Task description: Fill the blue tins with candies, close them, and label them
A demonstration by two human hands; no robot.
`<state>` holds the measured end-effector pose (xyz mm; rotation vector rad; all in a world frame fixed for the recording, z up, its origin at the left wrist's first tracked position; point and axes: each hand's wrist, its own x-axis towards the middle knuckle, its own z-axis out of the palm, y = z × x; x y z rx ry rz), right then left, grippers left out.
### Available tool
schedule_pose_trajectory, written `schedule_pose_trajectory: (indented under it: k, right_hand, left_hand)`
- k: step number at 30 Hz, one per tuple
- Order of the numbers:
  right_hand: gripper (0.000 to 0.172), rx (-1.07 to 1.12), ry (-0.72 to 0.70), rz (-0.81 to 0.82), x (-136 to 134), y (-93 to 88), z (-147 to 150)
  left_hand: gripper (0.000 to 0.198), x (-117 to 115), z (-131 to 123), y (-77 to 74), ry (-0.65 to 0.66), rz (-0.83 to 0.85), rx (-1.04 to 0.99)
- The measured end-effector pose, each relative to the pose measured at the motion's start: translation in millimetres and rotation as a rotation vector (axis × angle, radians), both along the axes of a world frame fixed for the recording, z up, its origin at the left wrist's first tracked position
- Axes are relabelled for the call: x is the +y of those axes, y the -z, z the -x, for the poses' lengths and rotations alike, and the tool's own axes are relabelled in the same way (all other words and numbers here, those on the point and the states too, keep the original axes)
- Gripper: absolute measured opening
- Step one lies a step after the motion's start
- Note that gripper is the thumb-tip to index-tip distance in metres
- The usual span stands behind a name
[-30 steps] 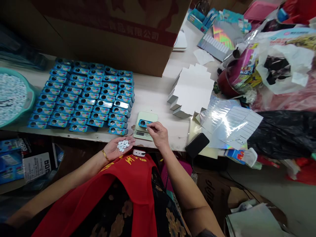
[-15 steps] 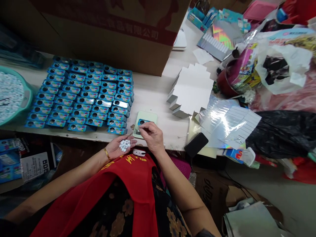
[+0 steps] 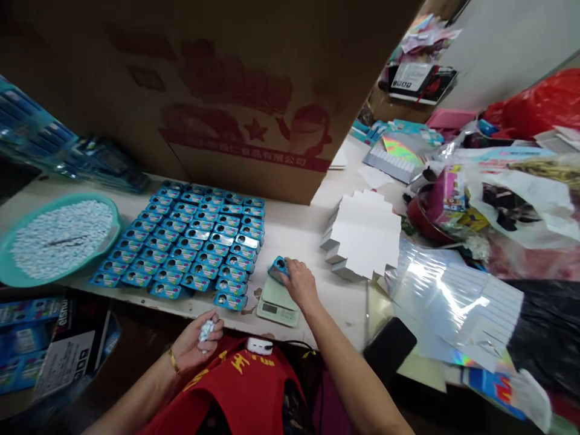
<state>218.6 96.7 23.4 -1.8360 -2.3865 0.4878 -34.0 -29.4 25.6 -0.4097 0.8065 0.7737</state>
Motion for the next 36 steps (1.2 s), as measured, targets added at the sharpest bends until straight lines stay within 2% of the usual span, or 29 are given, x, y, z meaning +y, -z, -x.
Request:
schedule_pose_trajectory:
  k: [3,6,8,11,14,17,20,23,26,28,29,31,33,36]
  right_hand:
    - [0.038,-0.008,0.01,-0.054,45,-12.8,11]
    - [0.037,-0.03,-0.094,-0.088,65,-41.2,22]
    - [0.038,0.01,-0.179,-0.123,56,-61.0,29]
    - [0.042,0.159,-0.389,-0.106,14,-77.5,48]
    - [0.042,0.253,-0.584,-0.009,-38,-66.7,88]
    - [0.036,0.188,-0.629,0.081,-71,-35.8,147]
    - [0.029,0.106,-0.628,0.084,-78,-8.0,202]
    - [0.029,0.061,-0.599,0.015,-75,4.2,224]
    - [0.038,0.093,-0.47,-0.08,-72,6.7,199]
    - [0.041,0.096,-0.236,-0.102,-68,8.8,161]
    - [0.042,0.076,-0.073,-0.082,-66,11.0,141]
    - [0.048,-0.008,0.259,0.015,-61,17.5,104]
    - [0.065,-0.1,0.521,0.157,-55,25.8,82]
    - [0.089,-0.124,0.724,0.386,-46,37.4,79]
  left_hand:
    - [0.021,-13,22,0.9,-0.111,0.014,0.049]
    - [0.019,-31,40,4.8,-0.202,0.029,0.1]
    - [0.019,-44,47,7.1,-0.262,0.048,0.128]
    - [0.02,-61,51,9.6,-0.351,0.084,0.155]
    - [0.02,-71,54,11.1,-0.423,0.105,0.166]
    - [0.019,-73,64,12.8,-0.442,0.1,0.191]
    - [0.019,-67,87,16.6,-0.383,0.103,0.212]
    - [0.019,-57,114,22.1,-0.269,0.103,0.205]
    - [0.018,-49,136,25.9,-0.13,0.108,0.188]
    - [0.019,-46,148,25.9,-0.052,0.124,0.185]
    - [0.019,-45,153,25.3,-0.013,0.134,0.184]
    - [0.021,-44,160,24.0,0.062,0.153,0.179]
    - [0.025,-45,163,25.0,0.125,0.175,0.184]
    - [0.035,-46,162,33.6,0.191,0.193,0.259]
